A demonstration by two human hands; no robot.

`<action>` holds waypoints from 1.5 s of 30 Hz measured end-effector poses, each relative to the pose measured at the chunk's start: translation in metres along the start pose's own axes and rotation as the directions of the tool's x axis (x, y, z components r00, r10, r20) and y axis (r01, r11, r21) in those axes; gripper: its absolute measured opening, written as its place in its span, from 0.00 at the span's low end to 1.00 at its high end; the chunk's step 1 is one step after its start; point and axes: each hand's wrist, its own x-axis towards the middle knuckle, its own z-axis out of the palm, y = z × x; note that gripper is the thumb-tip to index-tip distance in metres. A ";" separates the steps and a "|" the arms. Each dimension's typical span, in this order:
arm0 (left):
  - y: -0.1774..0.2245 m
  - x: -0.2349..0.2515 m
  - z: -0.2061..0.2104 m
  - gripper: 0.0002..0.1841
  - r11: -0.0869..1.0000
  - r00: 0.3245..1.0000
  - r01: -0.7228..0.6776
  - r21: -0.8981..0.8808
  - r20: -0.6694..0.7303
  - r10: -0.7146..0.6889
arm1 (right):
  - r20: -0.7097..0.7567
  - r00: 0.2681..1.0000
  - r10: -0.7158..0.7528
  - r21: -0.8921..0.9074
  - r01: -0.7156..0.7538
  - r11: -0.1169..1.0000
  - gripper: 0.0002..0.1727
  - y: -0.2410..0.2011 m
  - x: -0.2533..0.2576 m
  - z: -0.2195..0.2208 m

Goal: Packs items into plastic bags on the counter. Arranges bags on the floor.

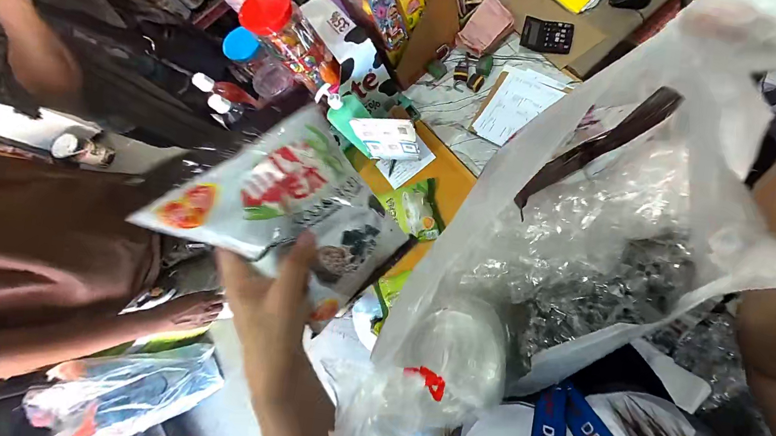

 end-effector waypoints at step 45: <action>0.003 0.022 0.189 0.12 0.558 0.342 -0.830 -0.021 0.771 0.537 | -0.197 0.881 0.430 -0.401 -0.473 0.785 0.16 0.071 0.095 -0.116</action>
